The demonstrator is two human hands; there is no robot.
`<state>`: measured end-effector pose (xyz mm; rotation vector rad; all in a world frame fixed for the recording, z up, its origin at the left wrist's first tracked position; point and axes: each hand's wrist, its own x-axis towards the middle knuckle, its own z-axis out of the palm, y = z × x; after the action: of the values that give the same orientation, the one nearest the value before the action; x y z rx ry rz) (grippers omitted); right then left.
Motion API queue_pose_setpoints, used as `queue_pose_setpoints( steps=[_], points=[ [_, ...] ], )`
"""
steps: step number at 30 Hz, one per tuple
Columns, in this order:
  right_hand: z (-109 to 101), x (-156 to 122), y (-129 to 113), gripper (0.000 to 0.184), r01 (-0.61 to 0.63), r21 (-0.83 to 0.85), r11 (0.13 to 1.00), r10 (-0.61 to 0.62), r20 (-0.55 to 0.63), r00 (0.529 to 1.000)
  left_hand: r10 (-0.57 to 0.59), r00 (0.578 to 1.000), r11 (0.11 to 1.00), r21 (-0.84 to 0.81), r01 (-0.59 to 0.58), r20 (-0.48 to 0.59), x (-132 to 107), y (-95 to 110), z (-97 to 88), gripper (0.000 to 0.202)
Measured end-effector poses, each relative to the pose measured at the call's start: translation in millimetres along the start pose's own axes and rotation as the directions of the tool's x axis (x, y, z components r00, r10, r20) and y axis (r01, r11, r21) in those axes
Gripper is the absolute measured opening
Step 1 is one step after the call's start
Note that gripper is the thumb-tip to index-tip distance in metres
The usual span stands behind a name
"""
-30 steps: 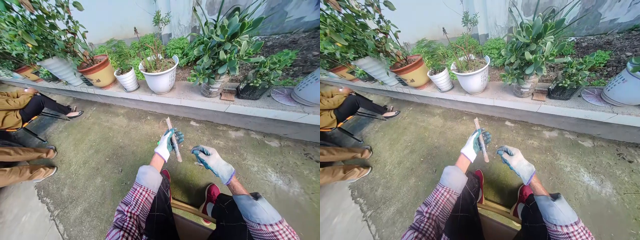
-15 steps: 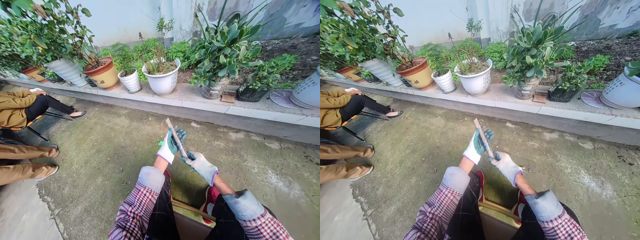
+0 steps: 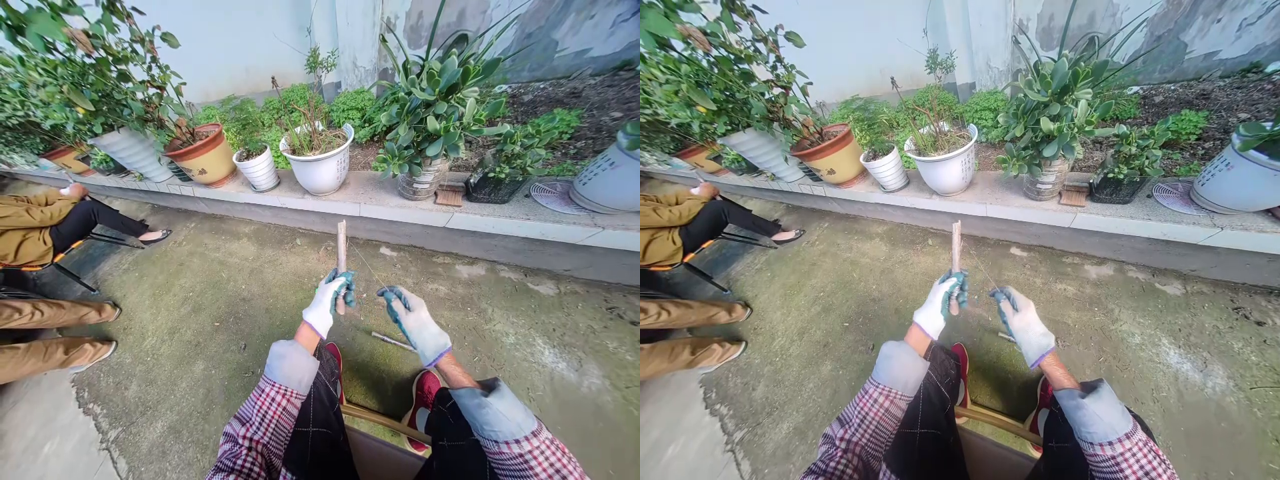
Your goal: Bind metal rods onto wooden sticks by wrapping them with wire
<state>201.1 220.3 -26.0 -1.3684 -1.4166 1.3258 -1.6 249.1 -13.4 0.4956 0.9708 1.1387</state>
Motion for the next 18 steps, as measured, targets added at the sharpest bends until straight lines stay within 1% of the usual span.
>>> queue_pose_setpoints(
  steps=[2,4,6,7,8,9,10,11,12,13,14,15,16,17,18],
  points=[
    [-12.5,3.3,-1.8,0.037,0.016,0.087,0.996,-0.011,-0.059,0.998,-0.032,0.994,0.997,-0.072,0.039,0.101,-9.8,10.8,-8.5,0.032],
    [-25.1,8.2,-2.5,0.037,0.04,0.124,0.991,-0.027,-0.106,0.994,-0.039,0.979,0.986,-0.15,0.07,0.201,-21.6,18.0,-14.3,0.032],
    [-35.5,12.3,-2.0,0.037,0.048,0.095,0.994,-0.035,-0.135,0.99,-0.038,0.965,0.978,-0.187,0.088,0.258,-32.8,22.4,-18.4,0.035],
    [-38.8,13.0,-1.5,0.037,0.052,0.045,0.998,-0.045,-0.128,0.991,-0.036,0.963,0.978,-0.189,0.089,0.267,-37.2,24.0,-20.5,0.035],
    [-40.3,12.2,-1.1,0.036,0.061,-0.029,0.998,-0.063,-0.102,0.993,-0.035,0.964,0.981,-0.176,0.084,0.264,-40.5,25.4,-23.0,0.036],
    [-39.7,9.5,-0.9,0.035,0.08,-0.119,0.99,-0.087,-0.05,0.995,-0.033,0.969,0.987,-0.145,0.07,0.243,-42.7,26.5,-25.8,0.036],
    [-36.9,4.6,-1.2,0.034,0.115,-0.215,0.97,-0.112,0.025,0.993,-0.029,0.978,0.995,-0.087,0.048,0.205,-43.9,27.3,-29.0,0.037],
    [-31.9,-2.4,-2.2,0.032,0.162,-0.306,0.938,-0.131,0.12,0.984,-0.023,0.989,1.0,0.003,0.023,0.147,-44.5,27.6,-32.2,0.038],
    [-25.2,-11.0,-4.2,0.03,0.215,-0.381,0.899,-0.137,0.221,0.966,-0.01,0.997,0.991,0.13,0.0,0.073,-45.1,27.0,-35.2,0.037],
    [-17.7,-20.6,-7.1,0.029,0.267,-0.439,0.858,-0.131,0.315,0.94,0.019,1.0,0.953,0.303,-0.019,0.002,-46.5,25.6,-37.6,0.035],
    [-10.5,-30.1,-10.8,0.027,0.313,-0.483,0.817,-0.114,0.398,0.91,0.069,0.997,0.855,0.518,-0.037,-0.043,-49.1,23.1,-39.0,0.03],
    [-4.6,-38.4,-15.1,0.024,0.354,-0.519,0.778,-0.091,0.465,0.881,0.122,0.991,0.692,0.72,-0.051,-0.047,-53.5,19.8,-39.1,0.024],
    [-1.1,-44.4,-19.5,0.022,0.387,-0.543,0.745,-0.072,0.512,0.856,0.162,0.987,0.492,0.868,-0.068,-0.014,-59.7,15.8,-37.8,0.019],
    [-0.6,-47.2,-23.4,0.02,0.406,-0.558,0.724,-0.06,0.535,0.843,0.165,0.984,0.269,0.957,-0.104,0.061,-67.8,11.5,-35.1,0.017],
    [-3.4,-46.4,-26.3,0.02,0.409,-0.561,0.719,-0.061,0.535,0.842,0.124,0.984,0.133,0.98,-0.147,0.13,-77.2,7.4,-31.2,0.019]
  ],
)
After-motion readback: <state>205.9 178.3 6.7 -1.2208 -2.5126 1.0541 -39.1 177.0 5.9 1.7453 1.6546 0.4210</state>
